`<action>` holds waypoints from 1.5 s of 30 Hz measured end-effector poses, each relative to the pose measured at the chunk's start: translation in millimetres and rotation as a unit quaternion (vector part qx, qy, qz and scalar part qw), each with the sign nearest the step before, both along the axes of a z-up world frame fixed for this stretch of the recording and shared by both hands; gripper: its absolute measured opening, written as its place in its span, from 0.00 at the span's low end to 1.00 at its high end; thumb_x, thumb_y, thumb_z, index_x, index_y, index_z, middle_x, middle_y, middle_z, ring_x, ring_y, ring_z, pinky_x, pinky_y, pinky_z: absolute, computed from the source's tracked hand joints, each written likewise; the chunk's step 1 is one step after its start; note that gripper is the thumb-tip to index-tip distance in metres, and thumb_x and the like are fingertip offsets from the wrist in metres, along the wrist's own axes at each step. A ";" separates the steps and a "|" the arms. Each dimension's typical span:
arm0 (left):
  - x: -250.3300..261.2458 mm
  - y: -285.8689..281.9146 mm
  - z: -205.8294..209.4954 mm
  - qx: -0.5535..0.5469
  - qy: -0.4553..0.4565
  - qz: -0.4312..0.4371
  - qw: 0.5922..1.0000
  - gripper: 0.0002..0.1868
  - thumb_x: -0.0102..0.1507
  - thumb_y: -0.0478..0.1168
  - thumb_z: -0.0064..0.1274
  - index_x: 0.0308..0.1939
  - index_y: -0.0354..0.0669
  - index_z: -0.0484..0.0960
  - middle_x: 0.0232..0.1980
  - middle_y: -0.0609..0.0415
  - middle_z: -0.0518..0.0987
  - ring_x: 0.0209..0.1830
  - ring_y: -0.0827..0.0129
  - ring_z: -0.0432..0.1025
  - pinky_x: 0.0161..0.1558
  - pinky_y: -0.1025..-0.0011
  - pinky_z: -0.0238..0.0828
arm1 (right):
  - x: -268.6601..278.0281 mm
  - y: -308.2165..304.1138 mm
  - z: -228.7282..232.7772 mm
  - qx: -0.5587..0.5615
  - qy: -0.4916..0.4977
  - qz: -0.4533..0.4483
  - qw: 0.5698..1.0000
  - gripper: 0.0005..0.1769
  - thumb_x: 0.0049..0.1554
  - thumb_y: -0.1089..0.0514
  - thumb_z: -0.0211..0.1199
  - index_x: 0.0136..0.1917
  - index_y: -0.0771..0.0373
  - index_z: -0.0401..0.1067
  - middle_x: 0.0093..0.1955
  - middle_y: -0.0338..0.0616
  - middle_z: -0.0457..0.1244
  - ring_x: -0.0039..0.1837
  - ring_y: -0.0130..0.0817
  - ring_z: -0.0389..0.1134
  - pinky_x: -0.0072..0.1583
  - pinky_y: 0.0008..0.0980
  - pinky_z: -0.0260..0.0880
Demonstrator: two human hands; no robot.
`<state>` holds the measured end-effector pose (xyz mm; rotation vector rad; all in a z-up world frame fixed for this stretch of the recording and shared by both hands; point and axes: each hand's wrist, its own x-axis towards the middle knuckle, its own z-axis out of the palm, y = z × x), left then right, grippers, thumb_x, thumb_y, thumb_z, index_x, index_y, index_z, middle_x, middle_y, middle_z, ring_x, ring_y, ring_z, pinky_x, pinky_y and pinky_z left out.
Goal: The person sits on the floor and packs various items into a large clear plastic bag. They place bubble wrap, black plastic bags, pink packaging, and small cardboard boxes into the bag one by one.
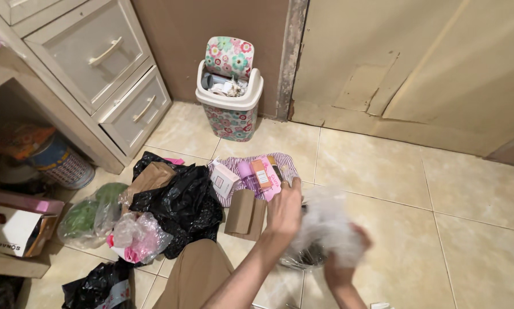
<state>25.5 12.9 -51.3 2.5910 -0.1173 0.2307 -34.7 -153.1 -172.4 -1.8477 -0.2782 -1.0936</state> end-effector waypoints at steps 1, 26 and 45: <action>2.0 1.8 -4.2 -0.023 -0.026 -0.006 0.999 0.21 0.59 0.28 0.50 0.57 0.33 0.77 0.50 0.33 0.79 0.44 0.44 0.79 0.45 0.54 0.77 | -0.8 4.9 -3.7 -0.048 0.067 0.034 0.996 0.29 0.53 0.64 0.58 0.68 0.73 0.59 0.67 0.59 0.56 0.69 0.55 0.59 0.69 0.44 0.60; 5.9 -17.9 -57.4 -0.346 -0.108 -0.098 0.927 0.07 0.65 0.36 0.54 0.40 0.34 0.81 0.40 0.37 0.79 0.44 0.45 0.75 0.49 0.55 0.71 | 154.9 5.1 -94.2 -0.613 0.444 0.152 0.635 0.46 0.50 0.41 0.65 0.75 0.62 0.56 0.73 0.55 0.59 0.73 0.53 0.59 0.70 0.49 0.62; -23.7 163.9 -61.5 -0.259 -0.065 0.142 0.953 0.11 0.64 0.40 0.54 0.46 0.36 0.84 0.43 0.40 0.84 0.45 0.52 0.80 0.47 0.59 0.76 | 126.4 -55.8 7.9 -0.530 0.577 0.181 0.594 0.50 0.58 0.39 0.65 0.82 0.54 0.44 0.75 0.55 0.58 0.76 0.47 0.61 0.74 0.38 0.61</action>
